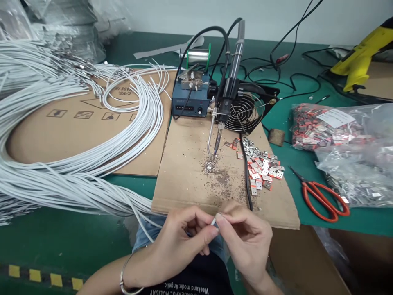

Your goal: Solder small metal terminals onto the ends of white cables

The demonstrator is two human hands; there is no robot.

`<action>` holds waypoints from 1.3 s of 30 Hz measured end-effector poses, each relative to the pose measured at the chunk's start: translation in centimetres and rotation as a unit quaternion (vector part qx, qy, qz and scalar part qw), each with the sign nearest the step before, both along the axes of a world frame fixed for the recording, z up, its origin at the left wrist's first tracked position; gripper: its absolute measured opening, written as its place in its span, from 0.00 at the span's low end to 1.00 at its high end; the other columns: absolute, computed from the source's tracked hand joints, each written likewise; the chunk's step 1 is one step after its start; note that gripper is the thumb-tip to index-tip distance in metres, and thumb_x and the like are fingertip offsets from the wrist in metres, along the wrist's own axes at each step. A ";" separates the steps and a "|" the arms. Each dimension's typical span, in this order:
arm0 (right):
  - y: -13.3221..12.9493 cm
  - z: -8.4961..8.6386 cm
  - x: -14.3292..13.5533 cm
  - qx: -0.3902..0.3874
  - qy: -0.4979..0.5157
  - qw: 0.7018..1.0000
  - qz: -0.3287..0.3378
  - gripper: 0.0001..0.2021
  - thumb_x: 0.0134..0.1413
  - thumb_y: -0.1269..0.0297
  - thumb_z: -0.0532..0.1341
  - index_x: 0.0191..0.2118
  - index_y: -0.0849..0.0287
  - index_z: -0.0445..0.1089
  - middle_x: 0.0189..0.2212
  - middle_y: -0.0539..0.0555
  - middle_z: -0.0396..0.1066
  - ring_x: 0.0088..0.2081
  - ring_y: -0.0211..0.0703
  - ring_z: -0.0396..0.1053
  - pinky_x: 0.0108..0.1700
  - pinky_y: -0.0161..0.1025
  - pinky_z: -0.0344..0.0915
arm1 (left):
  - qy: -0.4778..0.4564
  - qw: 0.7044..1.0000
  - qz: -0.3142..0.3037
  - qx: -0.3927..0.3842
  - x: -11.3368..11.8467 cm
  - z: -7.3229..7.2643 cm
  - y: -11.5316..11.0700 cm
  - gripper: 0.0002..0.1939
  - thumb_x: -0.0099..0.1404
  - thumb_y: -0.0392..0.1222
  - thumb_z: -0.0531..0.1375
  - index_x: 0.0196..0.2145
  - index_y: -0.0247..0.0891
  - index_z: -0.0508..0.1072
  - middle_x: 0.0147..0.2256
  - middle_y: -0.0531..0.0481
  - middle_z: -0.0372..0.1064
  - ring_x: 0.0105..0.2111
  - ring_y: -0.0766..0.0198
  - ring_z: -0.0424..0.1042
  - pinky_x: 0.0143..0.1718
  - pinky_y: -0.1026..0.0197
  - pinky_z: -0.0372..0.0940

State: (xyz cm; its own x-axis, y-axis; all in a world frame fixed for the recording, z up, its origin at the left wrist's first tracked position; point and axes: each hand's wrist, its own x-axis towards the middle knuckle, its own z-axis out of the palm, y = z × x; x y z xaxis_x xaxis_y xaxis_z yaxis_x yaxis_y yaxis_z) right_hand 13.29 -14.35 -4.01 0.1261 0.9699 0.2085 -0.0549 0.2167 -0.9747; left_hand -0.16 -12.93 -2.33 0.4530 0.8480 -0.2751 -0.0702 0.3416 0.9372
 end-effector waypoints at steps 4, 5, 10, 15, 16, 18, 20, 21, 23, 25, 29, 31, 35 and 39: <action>0.0 -0.2 -0.4 0.013 0.113 0.993 -0.034 0.09 0.54 0.69 0.60 0.24 0.56 0.66 0.18 0.47 0.56 0.22 0.37 0.55 0.25 0.36 0.55 | -0.039 0.996 0.011 -0.082 0.3 0.2 -0.1 0.13 0.56 0.46 0.65 0.26 0.35 0.67 0.17 0.56 0.65 0.16 0.72 0.65 0.18 0.71 0.58; 0.1 0.0 0.1 0.007 0.157 0.987 -0.042 0.09 0.55 0.67 0.60 0.24 0.55 0.66 0.18 0.46 0.54 0.21 0.36 0.53 0.24 0.36 0.54 | -0.052 0.993 0.019 -0.101 0.2 0.4 -0.1 0.14 0.54 0.47 0.65 0.26 0.34 0.67 0.17 0.56 0.66 0.15 0.72 0.65 0.18 0.71 0.58; 0.8 1.5 3.4 -0.016 0.014 0.998 0.055 0.04 0.52 0.70 0.64 0.33 0.52 0.72 0.22 0.48 0.63 0.25 0.37 0.58 0.26 0.35 0.57 | -0.099 0.985 -0.028 -0.138 -0.9 0.6 0.6 0.17 0.54 0.52 0.64 0.26 0.32 0.71 0.18 0.54 0.67 0.13 0.74 0.63 0.15 0.72 0.54; 1.6 2.8 3.8 -0.055 -0.168 0.955 0.237 0.03 0.52 0.69 0.64 0.33 0.54 0.74 0.24 0.51 0.69 0.27 0.40 0.65 0.26 0.36 0.58 | -0.054 0.989 -0.083 -0.108 -1.5 0.7 1.1 0.15 0.61 0.49 0.59 0.25 0.34 0.68 0.17 0.56 0.62 0.13 0.76 0.56 0.14 0.72 0.50; 1.8 3.1 3.7 -0.052 -0.187 0.950 0.246 0.02 0.53 0.68 0.63 0.32 0.56 0.74 0.24 0.51 0.69 0.27 0.39 0.65 0.27 0.36 0.59 | -0.028 0.990 -0.096 -0.095 -1.6 0.9 1.1 0.15 0.63 0.47 0.57 0.25 0.34 0.67 0.18 0.56 0.62 0.14 0.75 0.56 0.14 0.72 0.50; 2.1 3.6 3.6 -0.043 -0.219 0.941 0.253 0.04 0.54 0.67 0.62 0.30 0.57 0.73 0.22 0.50 0.68 0.26 0.38 0.64 0.27 0.36 0.58 | 0.023 0.991 -0.122 -0.060 -1.7 1.1 1.1 0.14 0.65 0.44 0.55 0.24 0.34 0.66 0.19 0.56 0.61 0.15 0.75 0.57 0.16 0.71 0.51; 2.3 4.0 3.8 -0.041 -0.247 0.933 0.259 0.04 0.54 0.67 0.62 0.29 0.58 0.73 0.22 0.49 0.67 0.25 0.37 0.63 0.26 0.35 0.57 | 0.061 0.990 -0.126 -0.017 -1.8 1.3 1.0 0.13 0.66 0.42 0.52 0.26 0.34 0.66 0.20 0.55 0.61 0.17 0.74 0.58 0.18 0.71 0.52; 2.4 4.1 4.0 -0.042 -0.256 0.930 0.259 0.04 0.54 0.67 0.62 0.28 0.58 0.72 0.22 0.49 0.67 0.25 0.37 0.63 0.26 0.35 0.57 | 0.070 0.990 -0.123 0.001 -1.8 1.3 0.9 0.13 0.67 0.41 0.51 0.27 0.34 0.67 0.21 0.55 0.61 0.18 0.74 0.58 0.19 0.71 0.53; 2.3 4.2 4.2 -0.050 -0.256 0.930 0.258 0.06 0.53 0.67 0.62 0.26 0.58 0.71 0.21 0.48 0.65 0.24 0.36 0.61 0.25 0.34 0.55 | 0.077 0.990 -0.119 0.021 -1.8 1.3 0.9 0.12 0.67 0.41 0.51 0.29 0.34 0.68 0.22 0.55 0.62 0.18 0.74 0.58 0.19 0.71 0.54; 2.0 3.8 4.1 -0.067 -0.214 0.943 0.246 0.08 0.53 0.69 0.63 0.24 0.59 0.69 0.19 0.47 0.63 0.22 0.35 0.59 0.23 0.34 0.53 | 0.066 0.991 -0.115 0.017 -1.7 1.1 0.8 0.12 0.67 0.42 0.52 0.30 0.34 0.69 0.22 0.55 0.63 0.18 0.74 0.58 0.18 0.71 0.53; 1.3 2.1 2.3 -0.083 -0.011 0.977 0.195 0.09 0.48 0.73 0.65 0.21 0.59 0.68 0.18 0.47 0.62 0.21 0.34 0.58 0.21 0.32 0.53 | -0.010 0.997 -0.063 -0.045 -1.0 0.5 0.5 0.16 0.63 0.49 0.57 0.25 0.34 0.67 0.18 0.56 0.62 0.14 0.75 0.57 0.15 0.70 0.50; 0.9 1.1 1.1 -0.073 0.101 0.979 0.163 0.07 0.47 0.74 0.65 0.22 0.59 0.69 0.19 0.47 0.63 0.20 0.33 0.58 0.20 0.31 0.53 | -0.038 0.997 -0.031 -0.068 -0.6 0.3 0.2 0.19 0.60 0.53 0.59 0.22 0.34 0.66 0.17 0.56 0.62 0.13 0.75 0.56 0.15 0.70 0.49; 0.9 0.2 0.0 -0.046 0.208 0.969 0.121 0.07 0.51 0.65 0.64 0.25 0.55 0.68 0.19 0.45 0.58 0.18 0.32 0.56 0.18 0.29 0.53 | -0.096 0.991 -0.015 -0.094 -0.2 0.3 -0.1 0.19 0.57 0.53 0.62 0.22 0.33 0.68 0.17 0.55 0.63 0.13 0.75 0.59 0.15 0.71 0.51; 1.4 0.4 1.6 -0.023 0.204 0.975 0.091 0.05 0.54 0.62 0.62 0.28 0.53 0.68 0.20 0.44 0.56 0.19 0.32 0.52 0.19 0.29 0.52 | -0.112 0.988 0.007 -0.104 -0.3 0.6 0.2 0.16 0.55 0.51 0.65 0.26 0.34 0.69 0.21 0.54 0.67 0.14 0.74 0.64 0.16 0.72 0.55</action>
State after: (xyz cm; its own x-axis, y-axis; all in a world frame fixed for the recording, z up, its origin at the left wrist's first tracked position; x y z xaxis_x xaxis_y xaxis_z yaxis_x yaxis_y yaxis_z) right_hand 14.85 -12.94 -3.56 0.0141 0.9911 0.1321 -0.4728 0.1230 -0.8725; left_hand -0.51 -12.71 -1.75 0.5106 0.7905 -0.3381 -0.2736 0.5222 0.8077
